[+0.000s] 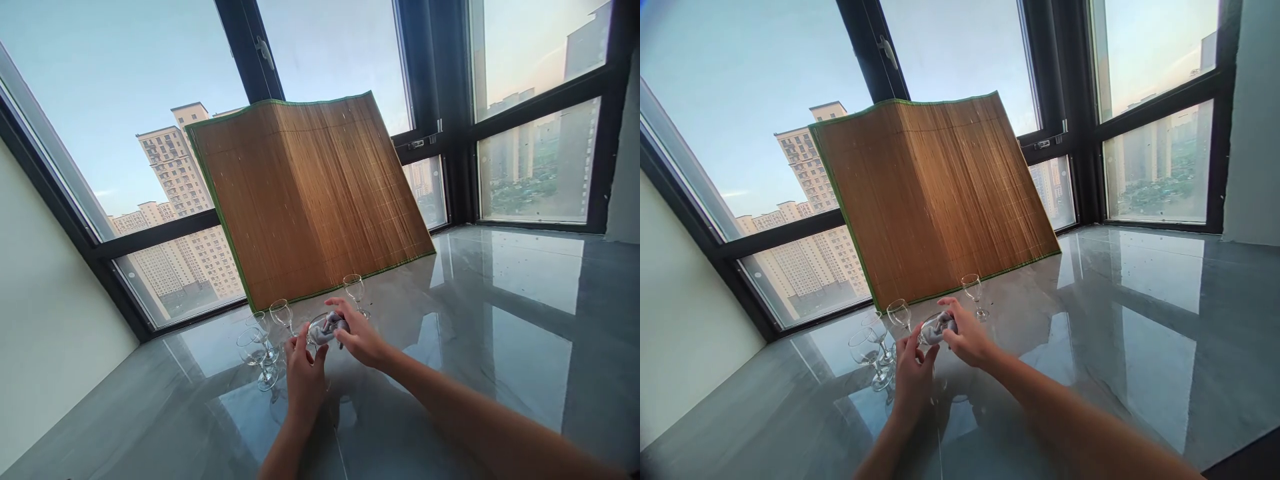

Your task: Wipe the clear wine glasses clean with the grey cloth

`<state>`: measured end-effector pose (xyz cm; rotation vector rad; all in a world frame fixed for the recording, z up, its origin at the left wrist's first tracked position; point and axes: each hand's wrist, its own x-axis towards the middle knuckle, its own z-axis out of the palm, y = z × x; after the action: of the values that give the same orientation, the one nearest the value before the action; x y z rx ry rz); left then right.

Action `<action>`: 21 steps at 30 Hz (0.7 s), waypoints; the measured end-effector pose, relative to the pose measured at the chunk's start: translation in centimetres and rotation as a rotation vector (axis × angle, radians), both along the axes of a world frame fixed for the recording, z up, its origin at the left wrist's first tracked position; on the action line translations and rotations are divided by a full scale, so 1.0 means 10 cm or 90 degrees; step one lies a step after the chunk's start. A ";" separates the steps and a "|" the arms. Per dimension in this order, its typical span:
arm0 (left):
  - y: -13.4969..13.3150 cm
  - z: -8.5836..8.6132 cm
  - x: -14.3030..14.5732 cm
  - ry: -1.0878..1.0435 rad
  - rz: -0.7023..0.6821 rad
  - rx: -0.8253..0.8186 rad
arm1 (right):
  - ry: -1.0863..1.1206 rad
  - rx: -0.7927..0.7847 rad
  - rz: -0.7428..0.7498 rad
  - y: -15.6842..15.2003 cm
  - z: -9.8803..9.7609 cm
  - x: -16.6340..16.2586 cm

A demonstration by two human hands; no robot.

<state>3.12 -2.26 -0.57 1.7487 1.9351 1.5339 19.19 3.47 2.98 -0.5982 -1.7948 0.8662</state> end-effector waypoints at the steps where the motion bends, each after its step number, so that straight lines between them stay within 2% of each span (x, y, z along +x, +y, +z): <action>1: 0.00 0.00 -0.01 0.009 0.003 0.009 | 0.004 -0.005 0.016 0.01 0.00 0.00; 3: -0.01 0.02 -0.03 0.029 0.005 0.023 | 0.020 -0.021 0.022 0.04 -0.03 -0.01; 6: -0.03 0.04 -0.04 0.059 0.000 0.029 | 0.033 -0.017 -0.032 0.10 -0.09 -0.05; 10: -0.05 0.06 -0.03 0.074 -0.002 0.014 | 0.079 0.116 -0.180 0.16 -0.16 -0.09; 13: -0.05 0.06 -0.01 0.070 -0.005 0.002 | 0.075 0.173 -0.241 0.15 -0.16 -0.07; 16: -0.04 0.04 -0.01 0.066 0.008 0.006 | 0.003 0.185 -0.236 0.12 -0.14 -0.04; 21: -0.05 0.04 -0.03 0.088 0.025 0.021 | -0.136 0.176 -0.167 0.12 -0.08 0.02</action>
<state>2.80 -2.76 -0.19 1.8880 2.0300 1.5017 19.42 4.66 2.20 -0.7444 -1.9304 0.3784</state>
